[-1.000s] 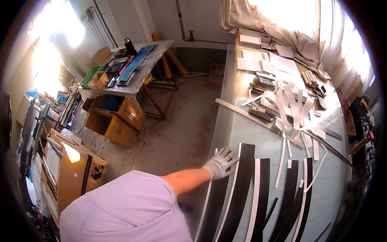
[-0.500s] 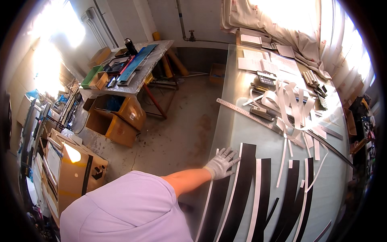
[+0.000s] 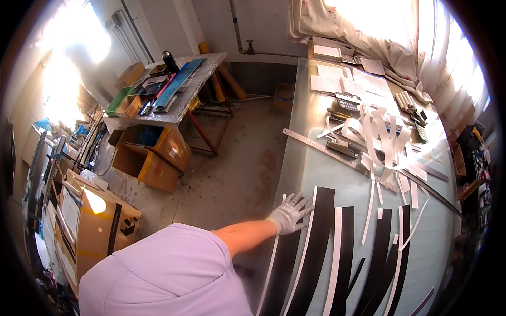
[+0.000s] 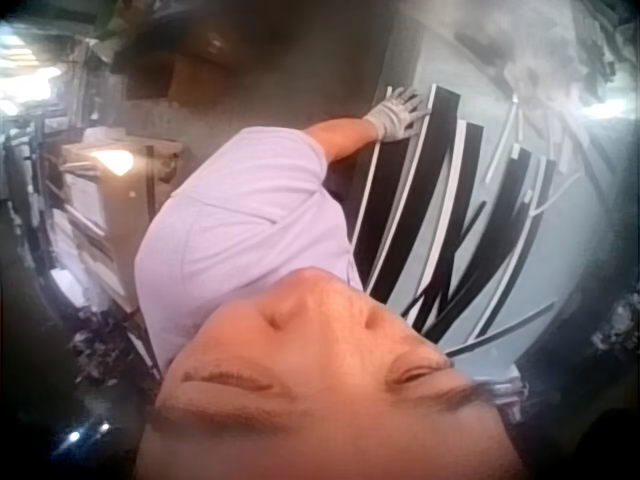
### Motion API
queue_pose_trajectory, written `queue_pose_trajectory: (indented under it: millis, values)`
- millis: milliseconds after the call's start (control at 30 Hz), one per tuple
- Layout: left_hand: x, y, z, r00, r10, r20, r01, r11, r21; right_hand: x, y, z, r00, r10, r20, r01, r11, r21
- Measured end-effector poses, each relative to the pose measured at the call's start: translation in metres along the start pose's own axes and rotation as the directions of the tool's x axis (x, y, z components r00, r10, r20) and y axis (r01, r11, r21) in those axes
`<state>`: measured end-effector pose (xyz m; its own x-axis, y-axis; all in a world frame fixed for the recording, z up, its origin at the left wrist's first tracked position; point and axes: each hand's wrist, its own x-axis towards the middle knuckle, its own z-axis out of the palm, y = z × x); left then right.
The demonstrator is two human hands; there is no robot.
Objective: The person arranges black and white strips on a large curved glass surface. They use a ruler to measure spacing and align the strips in a parallel pattern. The person repeatedly picks up strips, places them on the glass, and adjusts their positions to ensure even gaps between them.
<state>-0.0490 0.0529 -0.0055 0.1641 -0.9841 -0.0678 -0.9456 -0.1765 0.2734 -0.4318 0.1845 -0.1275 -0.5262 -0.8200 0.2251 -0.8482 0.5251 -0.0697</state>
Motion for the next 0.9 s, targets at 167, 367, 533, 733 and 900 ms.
queue_pose_trajectory:
  millis: [167, 367, 533, 733, 900]
  values:
    - [-0.002, 0.000, -0.002, 1.000, -0.004, 0.017, 0.004, 1.000, 0.011, -0.008, 0.010, -0.003, 1.000, 0.012, -0.005, -0.012, 1.000, -0.001]
    - [0.003, -0.003, 0.006, 0.999, 0.007, -0.034, -0.006, 1.000, 0.003, -0.024, 0.057, -0.014, 0.996, 0.086, -0.028, -0.087, 0.996, -0.027]
    - [0.008, 0.000, 0.003, 0.998, -0.014, -0.062, 0.016, 0.999, 0.030, -0.064, 0.183, -0.037, 0.952, 0.276, -0.129, -0.292, 0.949, -0.119]
    - [0.014, -0.001, 0.024, 0.993, 0.033, -0.117, -0.018, 0.991, 0.130, -0.109, 0.279, -0.078, 0.800, 0.597, -0.056, -0.593, 0.776, -0.215]
    - [0.013, -0.002, 0.034, 0.986, 0.076, -0.149, -0.051, 0.984, 0.169, -0.119, 0.290, -0.077, 0.736, 0.676, -0.037, -0.676, 0.737, 0.017]
